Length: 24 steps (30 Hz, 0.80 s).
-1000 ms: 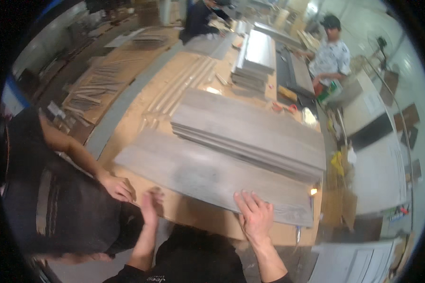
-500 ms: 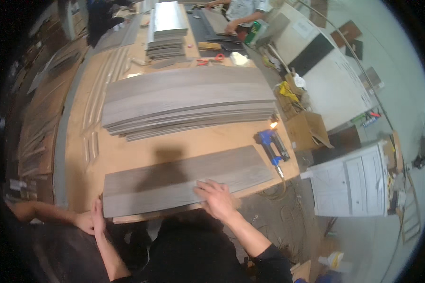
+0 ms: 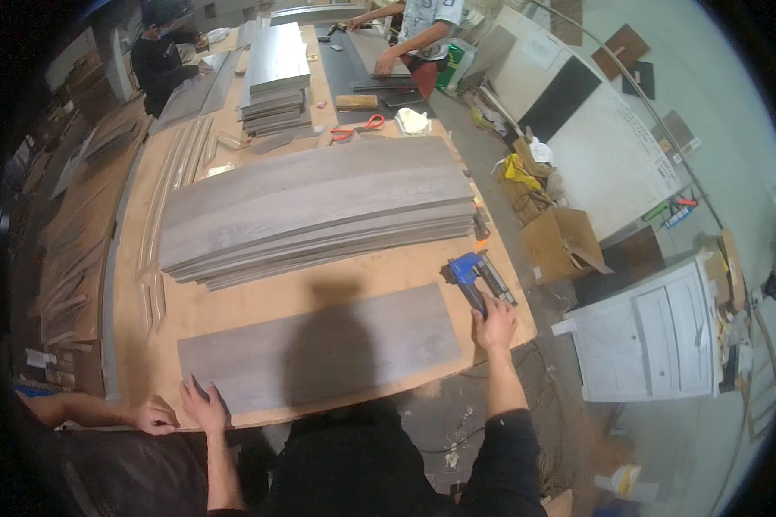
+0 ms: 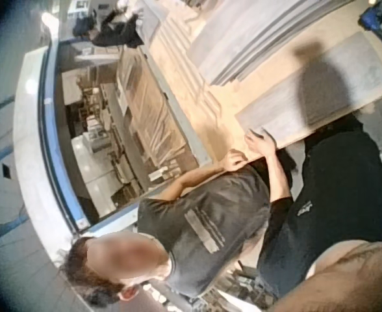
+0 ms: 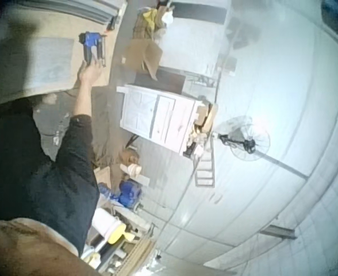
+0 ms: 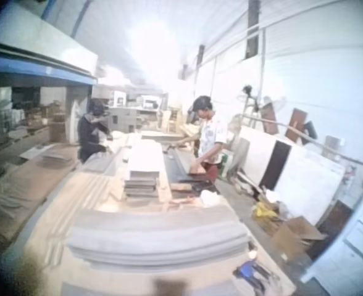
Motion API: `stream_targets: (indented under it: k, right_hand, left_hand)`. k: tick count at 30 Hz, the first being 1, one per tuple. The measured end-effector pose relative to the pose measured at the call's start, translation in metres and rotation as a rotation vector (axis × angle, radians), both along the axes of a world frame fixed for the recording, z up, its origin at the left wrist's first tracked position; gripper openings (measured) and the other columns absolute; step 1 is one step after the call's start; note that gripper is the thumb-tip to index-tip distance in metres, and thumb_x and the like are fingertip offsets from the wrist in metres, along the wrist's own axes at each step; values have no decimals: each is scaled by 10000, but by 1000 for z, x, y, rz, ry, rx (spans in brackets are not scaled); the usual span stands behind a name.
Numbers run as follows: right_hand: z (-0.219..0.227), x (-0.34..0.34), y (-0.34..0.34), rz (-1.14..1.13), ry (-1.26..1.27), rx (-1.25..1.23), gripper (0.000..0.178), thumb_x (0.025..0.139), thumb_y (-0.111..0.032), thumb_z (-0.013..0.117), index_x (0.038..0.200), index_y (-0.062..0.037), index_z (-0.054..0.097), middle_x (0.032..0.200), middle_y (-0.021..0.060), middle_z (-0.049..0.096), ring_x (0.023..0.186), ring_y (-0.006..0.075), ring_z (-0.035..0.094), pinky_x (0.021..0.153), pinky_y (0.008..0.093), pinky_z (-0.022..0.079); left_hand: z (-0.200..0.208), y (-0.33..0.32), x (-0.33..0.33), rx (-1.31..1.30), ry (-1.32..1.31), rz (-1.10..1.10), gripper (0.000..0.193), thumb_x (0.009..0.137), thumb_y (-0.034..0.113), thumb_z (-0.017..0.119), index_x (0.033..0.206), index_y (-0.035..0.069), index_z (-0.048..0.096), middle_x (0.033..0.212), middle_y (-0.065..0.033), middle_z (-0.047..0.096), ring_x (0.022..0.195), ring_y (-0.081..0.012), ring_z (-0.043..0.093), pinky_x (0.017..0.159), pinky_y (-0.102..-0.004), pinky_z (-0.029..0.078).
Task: The person applies glue onto wooden frame strips, attaches them around the edges of a wooden panel, and fastens them in place using a pneumatic nail gun.
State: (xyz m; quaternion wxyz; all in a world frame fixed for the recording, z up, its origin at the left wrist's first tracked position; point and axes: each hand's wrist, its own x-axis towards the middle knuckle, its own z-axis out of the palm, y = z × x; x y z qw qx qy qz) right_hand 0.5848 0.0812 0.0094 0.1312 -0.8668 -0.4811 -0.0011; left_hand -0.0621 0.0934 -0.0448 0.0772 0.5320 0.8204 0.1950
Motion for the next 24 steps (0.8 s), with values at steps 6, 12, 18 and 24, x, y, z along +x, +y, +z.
stream_targets:
  k: [6,12,18,24]
  right_hand:
    - [-16,46,28,-1,-105,-54,549,858,-253,722,1364,-94,578,1217,205,624,1180,400,531,1021,502,414]
    - [-34,-23,24,236,-54,194,564,924,-314,644,1392,-18,535,1345,282,534,1256,445,490,1058,528,382]
    - [-44,-73,29,134,39,92,529,919,-285,628,1367,-14,548,1395,294,500,1302,457,457,1092,534,357]
    - [-39,-118,29,192,-121,122,585,867,-287,674,1369,-16,544,1413,290,485,1302,460,454,1097,543,349]
  left_hand:
    - [-7,-3,2,-19,29,68,629,899,270,649,1459,53,459,1485,-313,402,1402,-466,345,1168,-527,272]
    - [22,28,53,-9,24,48,586,832,304,718,1377,140,577,1408,-244,496,1278,-426,472,1063,-523,391]
    - [35,26,2,119,-265,103,376,874,220,699,1226,91,665,1213,-154,616,1156,-341,557,999,-441,445]
    - [35,115,-72,287,-220,77,330,882,215,691,1177,71,676,1184,-143,626,1139,-343,567,1003,-426,449]
